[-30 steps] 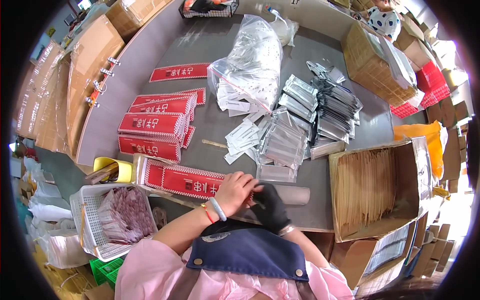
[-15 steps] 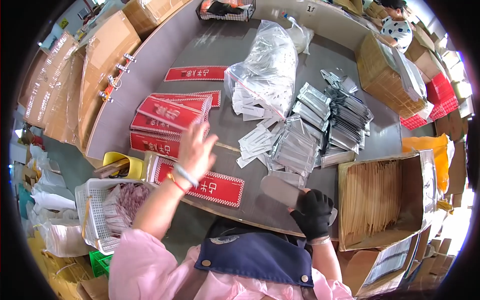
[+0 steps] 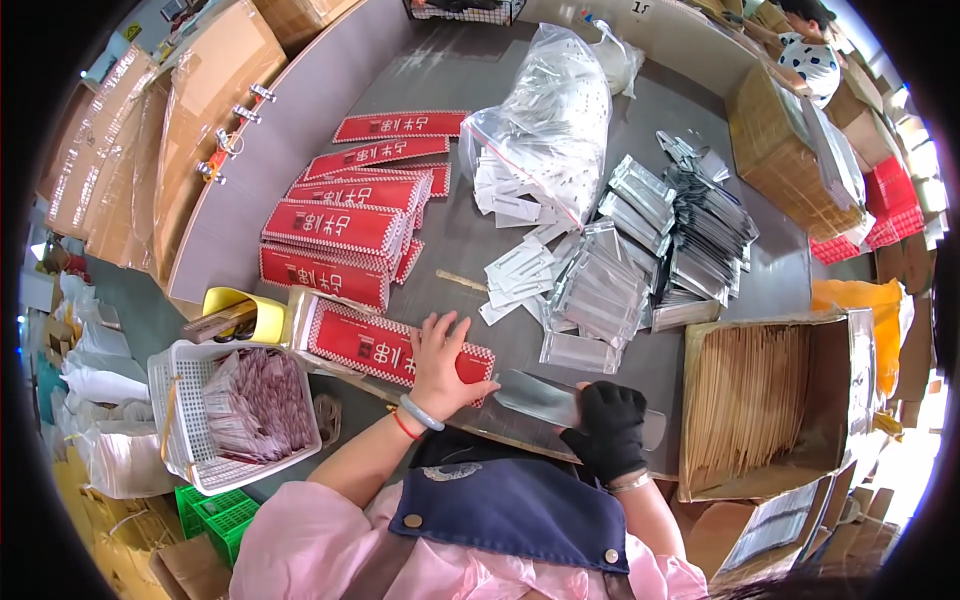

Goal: Placing individual pairs of wooden chopsticks into plastic sleeves and organizing them for shipment.

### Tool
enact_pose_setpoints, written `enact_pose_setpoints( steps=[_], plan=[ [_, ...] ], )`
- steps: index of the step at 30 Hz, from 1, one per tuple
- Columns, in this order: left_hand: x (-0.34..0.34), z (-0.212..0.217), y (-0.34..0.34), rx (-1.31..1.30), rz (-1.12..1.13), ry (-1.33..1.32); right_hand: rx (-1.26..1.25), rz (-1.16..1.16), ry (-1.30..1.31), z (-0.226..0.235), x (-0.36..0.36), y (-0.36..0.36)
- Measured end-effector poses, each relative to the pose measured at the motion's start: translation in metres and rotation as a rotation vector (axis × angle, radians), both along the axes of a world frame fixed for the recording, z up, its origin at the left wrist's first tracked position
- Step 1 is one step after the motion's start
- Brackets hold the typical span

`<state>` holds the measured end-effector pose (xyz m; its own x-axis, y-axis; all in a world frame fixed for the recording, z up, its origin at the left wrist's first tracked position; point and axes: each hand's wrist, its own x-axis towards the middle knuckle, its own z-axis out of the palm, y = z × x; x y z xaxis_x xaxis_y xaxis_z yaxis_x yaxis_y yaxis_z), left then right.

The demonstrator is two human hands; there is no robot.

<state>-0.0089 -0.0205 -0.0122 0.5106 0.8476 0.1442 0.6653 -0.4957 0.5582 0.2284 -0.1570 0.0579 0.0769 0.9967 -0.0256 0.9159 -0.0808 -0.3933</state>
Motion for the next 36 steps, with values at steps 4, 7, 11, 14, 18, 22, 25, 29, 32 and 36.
enact_pose_setpoints(
  steps=[4, 7, 11, 14, 18, 22, 25, 29, 32, 36],
  plan=[
    [0.005, 0.003, 0.003, -0.056, -0.021, -0.008, 0.026, 0.065, 0.064, -0.035, -0.042, 0.028],
    [0.011, 0.012, 0.015, 0.0, -0.092, 0.05, 0.182, 0.061, 0.121, -0.033, -0.046, 0.036],
    [0.066, 0.014, 0.062, 0.185, -0.198, -0.222, 0.317, -0.138, 0.018, -0.032, 0.003, 0.01],
    [0.086, -0.005, 0.086, 0.194, -0.094, -0.13, 0.343, -0.404, -0.011, -0.025, 0.058, -0.035],
    [0.072, -0.014, 0.086, 0.101, -0.143, -0.075, 0.421, -0.855, -0.031, -0.056, 0.146, -0.129],
    [0.076, -0.014, 0.087, 0.148, -0.047, -0.129, 0.282, -1.011, -0.245, -0.067, 0.179, -0.175],
    [0.079, -0.014, 0.095, 0.21, 0.008, -0.096, -0.067, -0.9, -0.373, -0.061, 0.187, -0.174],
    [0.083, 0.005, 0.096, -0.093, -0.056, -0.103, -0.048, -0.952, -0.249, -0.066, 0.191, -0.169],
    [0.1, 0.021, 0.084, -0.207, -0.213, -0.284, 0.064, -0.99, -0.178, -0.06, 0.181, -0.157],
    [0.151, 0.013, 0.064, 0.193, -0.387, -0.153, 0.08, -1.033, -0.196, -0.07, 0.184, -0.163]
  ],
)
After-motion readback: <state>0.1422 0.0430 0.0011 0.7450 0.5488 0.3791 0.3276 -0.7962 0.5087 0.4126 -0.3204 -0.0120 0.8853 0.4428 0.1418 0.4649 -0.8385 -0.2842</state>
